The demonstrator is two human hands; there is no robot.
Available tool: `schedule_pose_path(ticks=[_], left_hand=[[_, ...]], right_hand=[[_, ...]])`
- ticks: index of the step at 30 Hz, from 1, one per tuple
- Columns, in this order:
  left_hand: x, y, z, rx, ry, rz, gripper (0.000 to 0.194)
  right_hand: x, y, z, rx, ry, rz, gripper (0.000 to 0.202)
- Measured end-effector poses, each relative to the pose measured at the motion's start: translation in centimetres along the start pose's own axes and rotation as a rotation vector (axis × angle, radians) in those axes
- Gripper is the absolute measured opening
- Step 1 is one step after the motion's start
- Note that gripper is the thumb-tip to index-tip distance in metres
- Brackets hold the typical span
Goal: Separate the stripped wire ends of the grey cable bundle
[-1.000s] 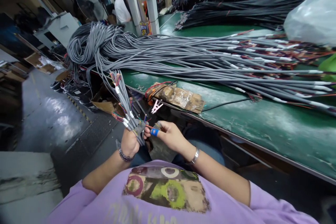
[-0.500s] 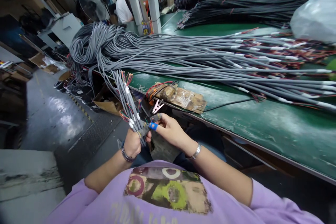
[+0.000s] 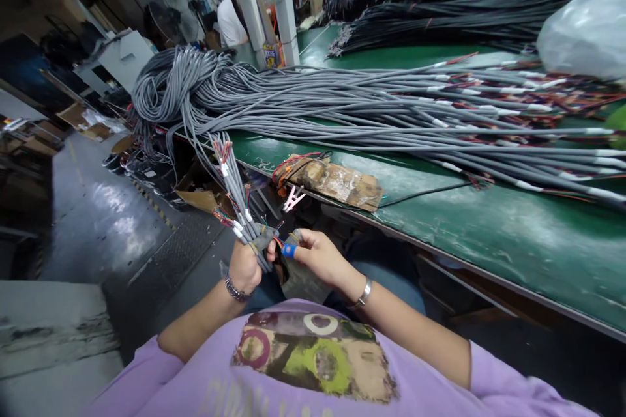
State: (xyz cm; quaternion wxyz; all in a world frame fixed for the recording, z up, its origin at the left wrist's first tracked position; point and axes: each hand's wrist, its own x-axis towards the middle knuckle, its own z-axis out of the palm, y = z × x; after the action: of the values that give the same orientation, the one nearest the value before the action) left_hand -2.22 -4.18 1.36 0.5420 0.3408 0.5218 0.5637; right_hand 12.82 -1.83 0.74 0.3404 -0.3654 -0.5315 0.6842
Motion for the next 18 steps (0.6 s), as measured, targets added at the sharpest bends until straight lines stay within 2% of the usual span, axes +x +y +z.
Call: schedule_pose_path(ticks=[3,7,9,14,18], left_hand=[[0.0,0.1,-0.1,0.005,-0.002,0.006,0.032],[-0.2,0.2,0.0,0.057,-0.024,0.0,0.033],[-0.3,0.0,0.2,0.085,-0.045,-0.003,0.032],[-0.6,-0.6,0.7,0.173,-0.066,-0.016,0.03],[-0.8,-0.6,0.9,0.195,-0.05,-0.03,0.028]], right_hand=[[-0.3,0.0,-0.5,-0.034,-0.058,-0.006,0.036],[-0.5,-0.3,-1.3,-0.062,0.057,0.012,0.032],[-0.3,-0.7,-1.4,-0.067,0.068,-0.009,0.032],[0.7,-1.6,-1.0,-0.191,0.08,-0.133,0.028],[1.2,-1.3,-0.5,-0.213,0.079,-0.15,0.025]])
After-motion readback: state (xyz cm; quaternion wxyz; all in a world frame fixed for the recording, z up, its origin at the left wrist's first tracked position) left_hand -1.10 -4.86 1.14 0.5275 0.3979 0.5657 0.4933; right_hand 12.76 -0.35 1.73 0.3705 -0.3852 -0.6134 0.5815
